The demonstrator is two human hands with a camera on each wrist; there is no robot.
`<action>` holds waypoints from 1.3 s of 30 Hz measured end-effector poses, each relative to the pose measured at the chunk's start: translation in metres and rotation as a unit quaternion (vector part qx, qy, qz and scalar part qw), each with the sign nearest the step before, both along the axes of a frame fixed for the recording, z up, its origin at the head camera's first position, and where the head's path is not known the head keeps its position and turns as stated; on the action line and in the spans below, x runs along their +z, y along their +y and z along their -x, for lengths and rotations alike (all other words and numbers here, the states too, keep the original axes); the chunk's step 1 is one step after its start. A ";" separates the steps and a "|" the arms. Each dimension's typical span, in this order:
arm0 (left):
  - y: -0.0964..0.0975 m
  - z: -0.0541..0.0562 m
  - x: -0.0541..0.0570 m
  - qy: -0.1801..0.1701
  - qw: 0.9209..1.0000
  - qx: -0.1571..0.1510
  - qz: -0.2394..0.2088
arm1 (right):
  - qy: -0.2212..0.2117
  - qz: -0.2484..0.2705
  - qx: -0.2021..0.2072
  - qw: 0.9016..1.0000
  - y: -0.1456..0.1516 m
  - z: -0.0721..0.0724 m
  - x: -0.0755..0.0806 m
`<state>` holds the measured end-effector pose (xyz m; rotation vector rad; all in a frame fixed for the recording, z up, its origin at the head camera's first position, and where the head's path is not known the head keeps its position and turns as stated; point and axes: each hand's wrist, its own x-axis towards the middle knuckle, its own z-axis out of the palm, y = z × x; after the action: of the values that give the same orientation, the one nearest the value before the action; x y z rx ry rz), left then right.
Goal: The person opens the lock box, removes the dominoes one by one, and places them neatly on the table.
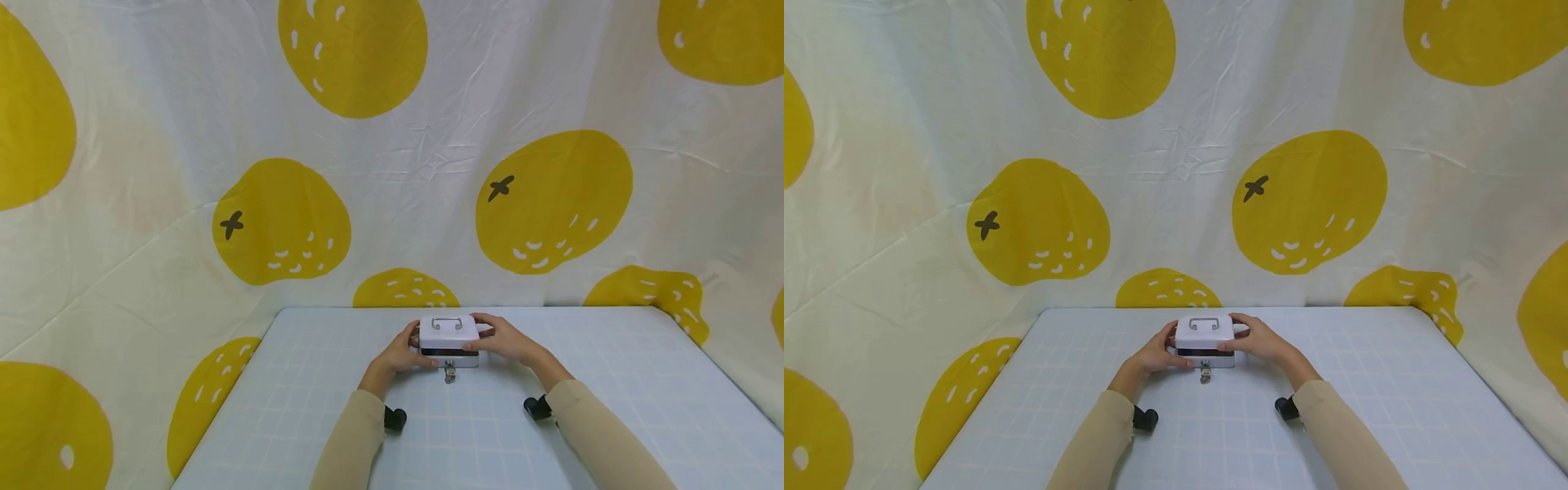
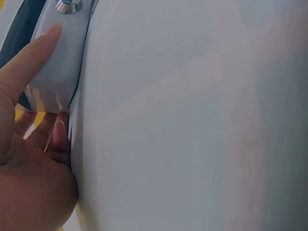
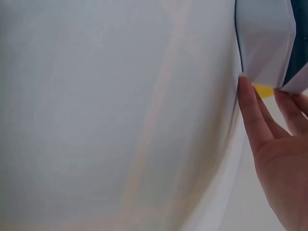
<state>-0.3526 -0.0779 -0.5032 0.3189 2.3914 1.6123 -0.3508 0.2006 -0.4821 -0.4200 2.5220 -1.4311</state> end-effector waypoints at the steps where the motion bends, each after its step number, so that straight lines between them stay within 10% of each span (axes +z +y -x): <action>1: 0.000 0.000 0.000 0.001 1.000 -0.002 -0.001 | 0.000 0.001 0.000 1.000 0.000 0.000 0.000; 39: -0.002 -0.003 0.004 -0.016 1.000 -0.013 0.011 | -0.006 -0.010 -0.012 1.000 -0.002 0.013 0.006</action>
<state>-0.3497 -0.0801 -0.4995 0.3168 2.3689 1.5664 -0.3637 0.1991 -0.4759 -0.3786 2.5372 -1.4111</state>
